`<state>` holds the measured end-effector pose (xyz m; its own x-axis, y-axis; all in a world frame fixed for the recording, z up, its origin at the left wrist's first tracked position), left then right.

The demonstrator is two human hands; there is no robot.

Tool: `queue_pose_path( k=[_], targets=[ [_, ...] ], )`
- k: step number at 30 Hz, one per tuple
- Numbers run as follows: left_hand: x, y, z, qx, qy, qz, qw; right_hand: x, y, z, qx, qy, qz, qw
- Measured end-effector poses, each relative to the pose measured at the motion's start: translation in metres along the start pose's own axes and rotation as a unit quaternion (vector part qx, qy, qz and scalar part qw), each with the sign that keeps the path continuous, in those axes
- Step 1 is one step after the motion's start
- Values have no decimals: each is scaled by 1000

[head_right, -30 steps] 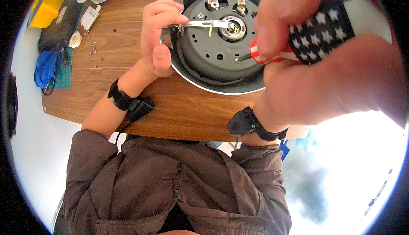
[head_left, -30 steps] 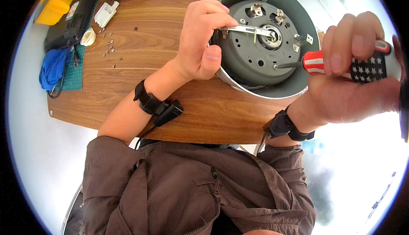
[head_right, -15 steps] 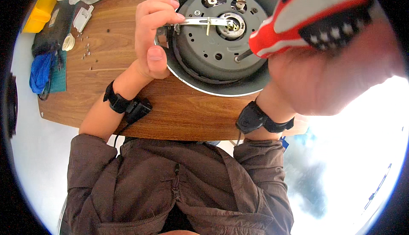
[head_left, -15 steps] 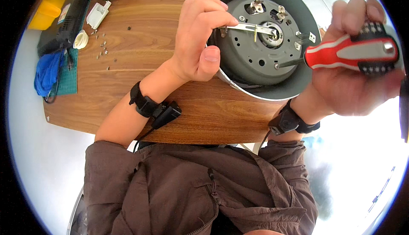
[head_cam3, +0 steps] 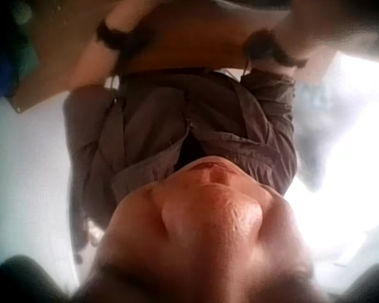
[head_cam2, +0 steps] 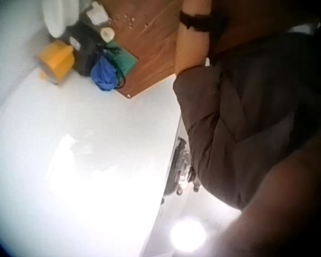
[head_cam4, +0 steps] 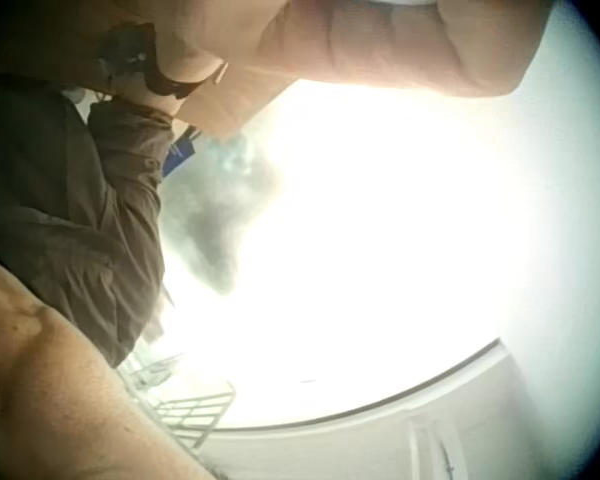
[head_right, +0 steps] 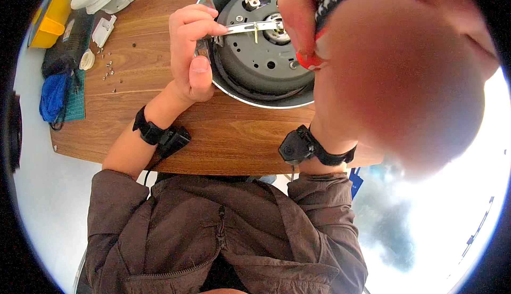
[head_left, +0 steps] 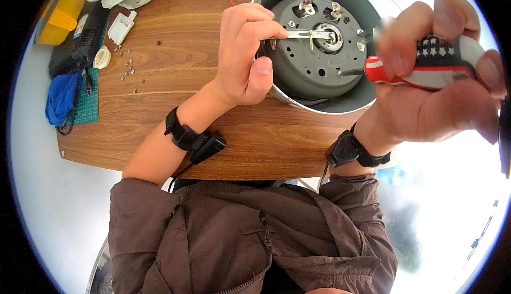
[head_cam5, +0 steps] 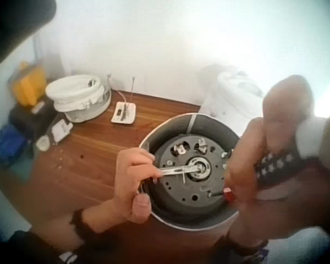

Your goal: The person disassembles a rice cooker by removing screws from the base, detaching the heating element, and inspecting the internal components. They use a screwdriver to loosen fasteners and handle the heating plate and cooker body separately.

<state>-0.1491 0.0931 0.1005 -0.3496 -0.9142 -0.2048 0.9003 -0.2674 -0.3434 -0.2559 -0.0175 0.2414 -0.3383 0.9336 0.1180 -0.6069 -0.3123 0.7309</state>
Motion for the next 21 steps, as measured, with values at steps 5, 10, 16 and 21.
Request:
queue_pose_path(
  k=[5,10,16,21],
  targets=[
    [-1,1,-2,-2,0,3,1000,-1,-2,3,14,11,-8,1000],
    [2,1,5,-17,28,-10,999,-14,5,-1,-54,-95,-25,994],
    [-1,0,-12,-77,54,30,995,-14,-3,-16,-110,-203,-221,948],
    [4,0,-5,-39,32,-3,999,-8,-7,-21,-39,-208,-324,922]
  ],
)
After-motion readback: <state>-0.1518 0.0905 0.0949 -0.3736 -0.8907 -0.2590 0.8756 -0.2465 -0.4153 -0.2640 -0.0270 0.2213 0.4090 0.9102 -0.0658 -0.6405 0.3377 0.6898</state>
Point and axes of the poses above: each hand's wrist, its own z-axis towards the middle knuckle, its own x-axis out of the palm, y = z × x, the point moved 9 cm from there along z, towards the middle knuckle, and after that the axes turned 13 degrees about z, right-handed, at the moved point
